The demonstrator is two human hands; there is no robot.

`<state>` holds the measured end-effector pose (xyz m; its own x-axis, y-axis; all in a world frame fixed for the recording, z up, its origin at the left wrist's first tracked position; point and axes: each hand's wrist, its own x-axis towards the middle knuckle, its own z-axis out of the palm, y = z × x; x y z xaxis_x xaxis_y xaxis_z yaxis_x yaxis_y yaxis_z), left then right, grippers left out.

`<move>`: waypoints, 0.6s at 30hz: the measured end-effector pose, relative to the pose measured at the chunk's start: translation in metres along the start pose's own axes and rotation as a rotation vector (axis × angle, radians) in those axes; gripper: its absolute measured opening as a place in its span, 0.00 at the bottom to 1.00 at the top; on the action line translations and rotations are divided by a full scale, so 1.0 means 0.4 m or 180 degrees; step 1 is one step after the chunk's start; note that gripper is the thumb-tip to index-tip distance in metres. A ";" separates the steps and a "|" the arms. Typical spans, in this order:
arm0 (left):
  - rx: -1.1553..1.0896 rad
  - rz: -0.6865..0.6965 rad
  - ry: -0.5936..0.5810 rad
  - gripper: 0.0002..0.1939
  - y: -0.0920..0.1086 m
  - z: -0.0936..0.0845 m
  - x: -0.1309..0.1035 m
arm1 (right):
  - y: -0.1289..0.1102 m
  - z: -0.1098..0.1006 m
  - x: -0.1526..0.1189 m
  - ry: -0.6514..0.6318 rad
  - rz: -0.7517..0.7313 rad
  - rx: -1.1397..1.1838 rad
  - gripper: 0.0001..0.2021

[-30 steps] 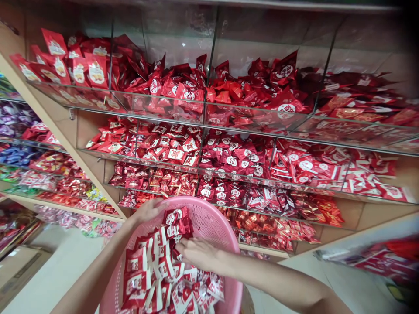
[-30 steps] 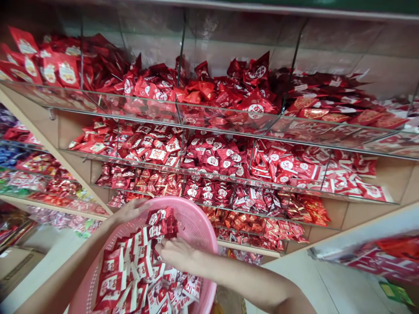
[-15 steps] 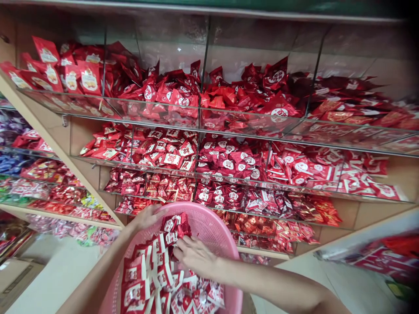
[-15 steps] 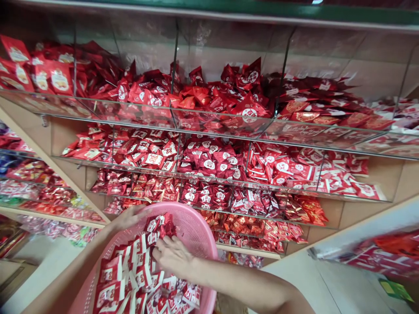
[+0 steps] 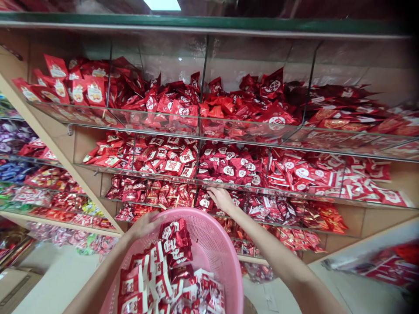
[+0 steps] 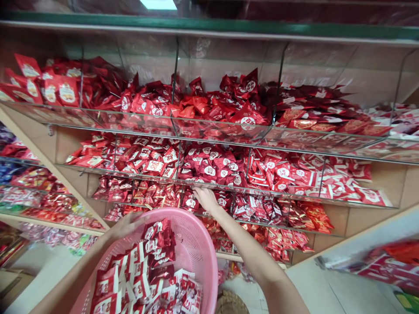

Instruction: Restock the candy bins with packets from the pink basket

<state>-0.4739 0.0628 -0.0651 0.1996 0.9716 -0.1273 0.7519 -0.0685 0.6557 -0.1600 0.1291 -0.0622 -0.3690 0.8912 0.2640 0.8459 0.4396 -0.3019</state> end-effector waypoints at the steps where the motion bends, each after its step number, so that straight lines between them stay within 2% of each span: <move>1: 0.0030 -0.0031 0.0017 0.28 -0.002 -0.003 -0.002 | 0.012 0.009 0.015 -0.0096 0.0055 -0.0037 0.15; 10: 0.0158 -0.0047 -0.0047 0.28 -0.021 -0.016 -0.016 | 0.024 0.049 0.127 -0.0412 0.0288 -0.0170 0.14; 18: 0.0175 0.0023 -0.0068 0.27 -0.036 -0.008 -0.021 | 0.030 0.091 0.171 -0.0521 0.0323 0.0017 0.06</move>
<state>-0.4886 0.0565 -0.0711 0.2181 0.9660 -0.1388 0.7836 -0.0885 0.6150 -0.1891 0.1995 -0.0810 -0.3401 0.9370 0.0795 0.8801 0.3469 -0.3242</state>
